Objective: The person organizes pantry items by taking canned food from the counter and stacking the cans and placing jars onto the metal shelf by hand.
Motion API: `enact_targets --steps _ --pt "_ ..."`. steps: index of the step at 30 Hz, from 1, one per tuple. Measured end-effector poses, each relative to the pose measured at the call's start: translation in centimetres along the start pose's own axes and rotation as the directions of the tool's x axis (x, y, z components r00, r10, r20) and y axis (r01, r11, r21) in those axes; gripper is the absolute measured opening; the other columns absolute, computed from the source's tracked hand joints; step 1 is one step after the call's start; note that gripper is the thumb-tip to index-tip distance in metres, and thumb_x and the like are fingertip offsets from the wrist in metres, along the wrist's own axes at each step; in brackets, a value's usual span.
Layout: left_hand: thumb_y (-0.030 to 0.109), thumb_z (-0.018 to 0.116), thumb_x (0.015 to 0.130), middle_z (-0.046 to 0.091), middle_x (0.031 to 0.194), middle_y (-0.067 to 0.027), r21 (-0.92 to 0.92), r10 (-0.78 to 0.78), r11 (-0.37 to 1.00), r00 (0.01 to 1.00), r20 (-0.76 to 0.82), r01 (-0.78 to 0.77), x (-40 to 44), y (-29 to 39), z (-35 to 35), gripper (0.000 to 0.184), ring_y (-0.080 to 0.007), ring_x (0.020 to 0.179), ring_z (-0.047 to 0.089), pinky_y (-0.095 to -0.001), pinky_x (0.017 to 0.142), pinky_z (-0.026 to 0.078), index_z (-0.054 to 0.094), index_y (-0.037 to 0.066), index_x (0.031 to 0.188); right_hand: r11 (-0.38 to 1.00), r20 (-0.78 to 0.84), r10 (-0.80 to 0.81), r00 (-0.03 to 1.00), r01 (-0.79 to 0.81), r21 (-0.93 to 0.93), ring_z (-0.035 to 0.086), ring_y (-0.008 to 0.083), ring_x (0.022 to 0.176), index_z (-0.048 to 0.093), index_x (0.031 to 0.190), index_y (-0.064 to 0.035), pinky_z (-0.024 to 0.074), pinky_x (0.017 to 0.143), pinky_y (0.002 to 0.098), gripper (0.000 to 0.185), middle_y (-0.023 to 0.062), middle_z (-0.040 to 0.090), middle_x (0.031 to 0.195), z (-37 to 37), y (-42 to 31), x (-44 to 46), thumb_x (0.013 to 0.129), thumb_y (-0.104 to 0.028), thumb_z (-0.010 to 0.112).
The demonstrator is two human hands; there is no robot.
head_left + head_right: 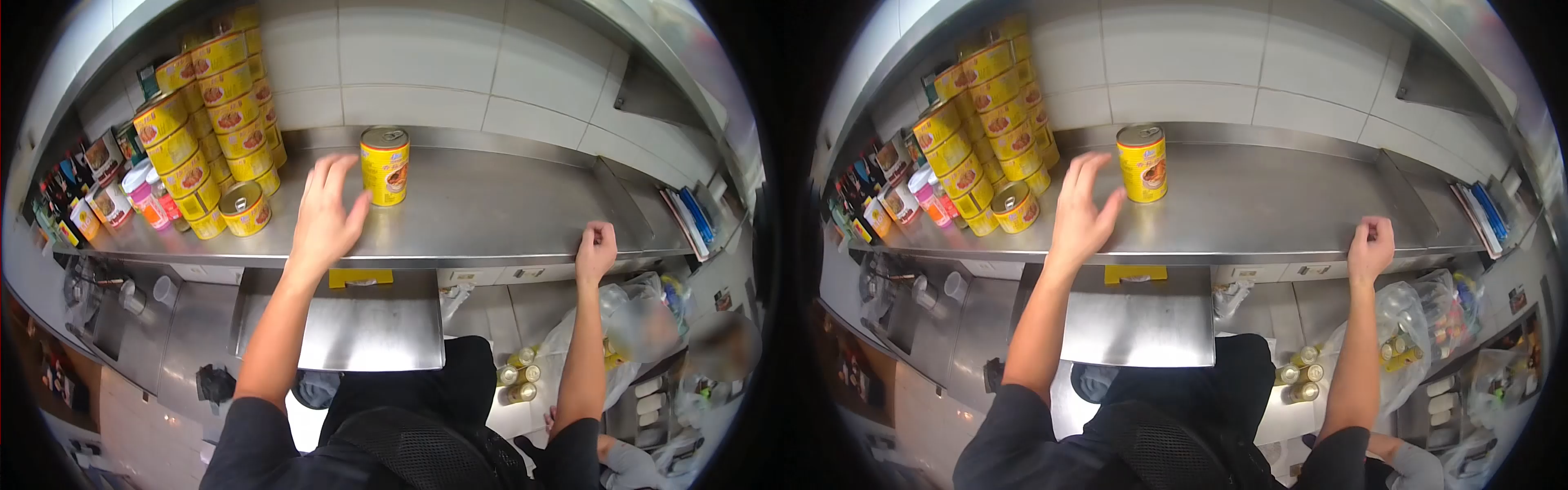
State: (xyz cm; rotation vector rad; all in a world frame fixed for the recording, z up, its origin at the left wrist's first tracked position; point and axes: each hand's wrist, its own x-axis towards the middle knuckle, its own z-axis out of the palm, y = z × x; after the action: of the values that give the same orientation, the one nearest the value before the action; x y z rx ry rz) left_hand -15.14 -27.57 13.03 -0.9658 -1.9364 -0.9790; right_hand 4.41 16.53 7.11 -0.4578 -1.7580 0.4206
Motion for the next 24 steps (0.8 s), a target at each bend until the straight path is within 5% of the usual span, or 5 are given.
enact_targets --steps 3,5,11,20,24 --pt "-0.005 0.062 0.08 0.058 0.117 -0.0205 0.065 0.037 0.997 0.994 -0.107 -0.03 0.8 -0.6 1.8 0.039 -0.0425 0.114 0.059 -0.047 0.096 0.05 0.058 0.0 0.119 0.952 -0.061 0.096 0.993 -0.074 0.297 0.062 0.0189 0.08 0.067 0.095 -0.0001 0.0505 0.075 0.0306 0.006 0.0098 0.064 0.088 2.5 -8.0 -0.4 0.091 -0.003 0.064" --pt "-0.014 0.05 0.071 0.055 0.106 -0.0204 0.066 0.04 0.997 0.983 -0.178 -0.028 1.2 -0.7 2.6 0.038 -0.0438 0.106 0.055 -0.0514 0.092 0.047 0.055 0.0 0.106 0.898 0.077 -0.211 0.974 0.162 0.41 0.062 0.0188 0.081 0.067 0.099 0.0003 0.0507 0.077 0.0286 0.01 0.0095 0.064 0.088 5.7 -15.5 -2.4 0.089 0.0 0.067" --pt "0.006 0.057 0.092 0.059 0.107 -0.0277 0.029 -0.081 0.996 0.985 -0.155 0.086 0.6 -1.1 3.2 0.021 -0.0478 0.099 0.061 -0.0575 0.085 0.051 0.052 0.003 0.112 0.894 0.411 -0.371 0.833 0.2 0.401 0.06 0.0295 0.126 0.044 0.151 -0.0008 0.0496 0.107 0.0425 0.093 0.0168 0.057 0.14 16.2 -28.0 -3.4 0.077 -0.033 0.092" --pt "0.006 0.05 0.093 0.059 0.106 -0.0299 0.29 0.09 0.955 0.991 -0.095 -0.059 0.0 -1.5 3.8 0.02 -0.0489 0.099 0.06 -0.0564 0.087 0.051 0.054 -0.001 0.111 0.634 0.567 -0.189 0.802 -0.342 0.694 0.065 0.0248 0.114 0.046 0.138 -0.0018 0.058 0.094 0.0424 0.072 0.0196 0.065 0.12 10.1 -27.9 -5.2 0.078 -0.007 0.086" --pt "-0.007 0.049 0.079 0.06 0.119 -0.0237 0.226 0.166 0.955 0.977 0.132 -0.192 -0.1 -2.8 3.9 0.035 -0.0465 0.112 0.059 -0.0497 0.095 0.048 0.056 -0.001 0.114 0.68 0.386 -0.184 0.904 -0.167 0.714 0.063 0.0257 0.118 0.045 0.144 -0.004 0.0538 0.1 0.0409 0.081 0.0173 0.061 0.128 -1.3 -21.4 -6.8 0.076 -0.012 0.089"
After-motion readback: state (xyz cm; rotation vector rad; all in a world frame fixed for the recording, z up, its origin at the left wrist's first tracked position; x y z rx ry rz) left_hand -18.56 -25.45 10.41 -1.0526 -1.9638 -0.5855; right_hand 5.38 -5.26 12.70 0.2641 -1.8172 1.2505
